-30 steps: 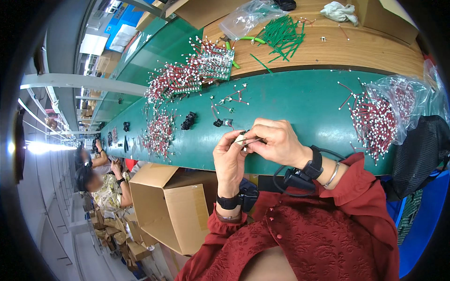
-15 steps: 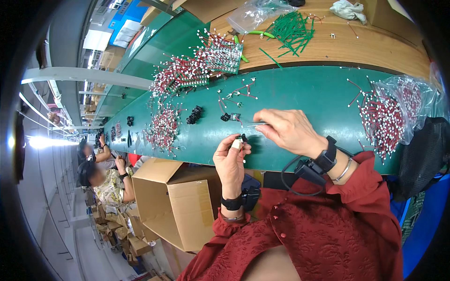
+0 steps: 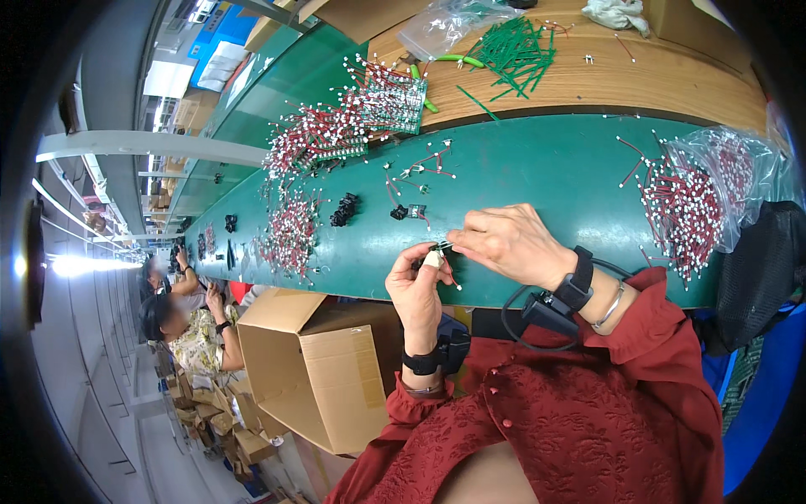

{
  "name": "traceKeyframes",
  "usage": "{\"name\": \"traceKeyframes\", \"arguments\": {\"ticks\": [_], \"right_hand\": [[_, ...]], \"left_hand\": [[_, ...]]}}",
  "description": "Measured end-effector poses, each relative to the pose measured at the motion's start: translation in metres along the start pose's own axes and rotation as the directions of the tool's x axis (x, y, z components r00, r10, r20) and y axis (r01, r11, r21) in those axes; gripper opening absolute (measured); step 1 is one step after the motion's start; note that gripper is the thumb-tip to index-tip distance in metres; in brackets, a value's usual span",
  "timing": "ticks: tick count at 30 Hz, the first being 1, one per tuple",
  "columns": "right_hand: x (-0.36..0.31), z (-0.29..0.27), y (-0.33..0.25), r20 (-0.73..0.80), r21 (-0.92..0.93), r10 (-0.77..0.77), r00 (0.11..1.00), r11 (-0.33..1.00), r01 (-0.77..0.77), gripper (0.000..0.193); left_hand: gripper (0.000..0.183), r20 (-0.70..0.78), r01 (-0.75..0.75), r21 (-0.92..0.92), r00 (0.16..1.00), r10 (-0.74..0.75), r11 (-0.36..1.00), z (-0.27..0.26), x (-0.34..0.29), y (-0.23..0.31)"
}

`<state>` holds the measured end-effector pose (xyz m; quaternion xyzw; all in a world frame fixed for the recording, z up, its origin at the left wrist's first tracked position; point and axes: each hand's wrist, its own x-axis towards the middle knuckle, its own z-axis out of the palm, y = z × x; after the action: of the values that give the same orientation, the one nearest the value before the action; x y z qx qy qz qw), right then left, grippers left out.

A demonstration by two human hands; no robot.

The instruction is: The person assembles small electronic components by hand at a factory workbench. They repeatedly pick up small black modules and red wires, insert the wires into the modules, and place the assembled units on the table. Other workers are visible in the background performing similar tasks.

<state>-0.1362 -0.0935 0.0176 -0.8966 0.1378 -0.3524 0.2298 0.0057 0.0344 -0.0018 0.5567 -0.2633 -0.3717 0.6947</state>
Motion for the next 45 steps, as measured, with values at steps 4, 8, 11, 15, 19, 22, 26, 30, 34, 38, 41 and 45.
{"name": "traceKeyframes", "arguments": {"ticks": [4, 8, 11, 15, 19, 22, 26, 30, 34, 38, 41, 45], "right_hand": [[-0.001, 0.0, 0.0, -0.021, -0.005, 0.0, 1.0, 1.0, 0.0, 0.016], [0.0, 0.002, 0.001, -0.037, -0.016, -0.022, 0.999, 1.0, 0.021, 0.016], [-0.001, 0.002, 0.001, -0.02, -0.058, -0.042, 0.999, 0.997, 0.041, 0.018], [-0.002, 0.001, -0.002, -0.003, -0.117, -0.062, 0.998, 0.991, 0.061, 0.02], [-0.002, -0.001, -0.003, -0.015, -0.162, -0.096, 0.995, 0.983, 0.092, 0.022], [-0.002, -0.002, -0.002, -0.022, -0.131, -0.098, 0.995, 0.987, 0.094, 0.02], [-0.002, -0.001, -0.002, -0.041, -0.089, -0.085, 0.996, 0.993, 0.081, 0.018], [-0.001, 0.0, -0.002, -0.05, -0.057, -0.104, 0.993, 0.993, 0.101, 0.019], [0.0, 0.002, -0.002, -0.096, -0.024, -0.119, 0.988, 0.993, 0.117, 0.013], [-0.001, 0.002, -0.003, -0.097, 0.027, -0.104, 0.99, 0.994, 0.107, 0.011], [-0.003, 0.001, -0.005, -0.05, 0.104, -0.027, 0.998, 0.994, 0.032, 0.011], [-0.005, 0.002, -0.005, 0.025, 0.266, 0.107, 0.994, 0.958, -0.109, 0.012]], "left_hand": [[0.019, 0.007, -0.006, 0.029, 1.0, 0.006, 1.0, 0.001, 0.0, 0.0], [0.018, -0.001, -0.018, 0.064, 1.0, 0.018, 0.998, 0.003, -0.001, 0.001], [0.017, -0.006, -0.007, 0.088, 1.0, 0.008, 0.996, 0.003, -0.002, 0.002], [0.017, 0.006, -0.003, 0.1, 1.0, 0.002, 0.995, 0.001, -0.002, 0.003], [0.017, 0.025, -0.026, 0.094, 0.999, 0.024, 0.995, 0.0, -0.003, 0.002], [0.017, 0.043, -0.014, 0.101, 0.999, 0.01, 0.995, -0.002, -0.003, 0.002], [0.018, 0.102, 0.02, -0.041, 0.995, -0.016, 0.999, -0.005, 0.0, 0.004], [0.019, 0.111, 0.041, 0.009, 0.993, -0.042, 0.999, -0.007, 0.0, 0.005], [0.019, 0.144, 0.067, -0.072, 0.988, -0.056, 0.995, -0.009, -0.001, 0.007], [0.019, 0.157, 0.109, -0.163, 0.984, -0.084, 0.981, -0.008, -0.002, 0.008], [0.017, 0.153, 0.146, -0.225, 0.982, -0.113, 0.963, -0.006, -0.002, 0.009], [0.014, 0.134, 0.118, -0.163, 0.986, -0.096, 0.98, -0.005, -0.001, 0.009]]}}
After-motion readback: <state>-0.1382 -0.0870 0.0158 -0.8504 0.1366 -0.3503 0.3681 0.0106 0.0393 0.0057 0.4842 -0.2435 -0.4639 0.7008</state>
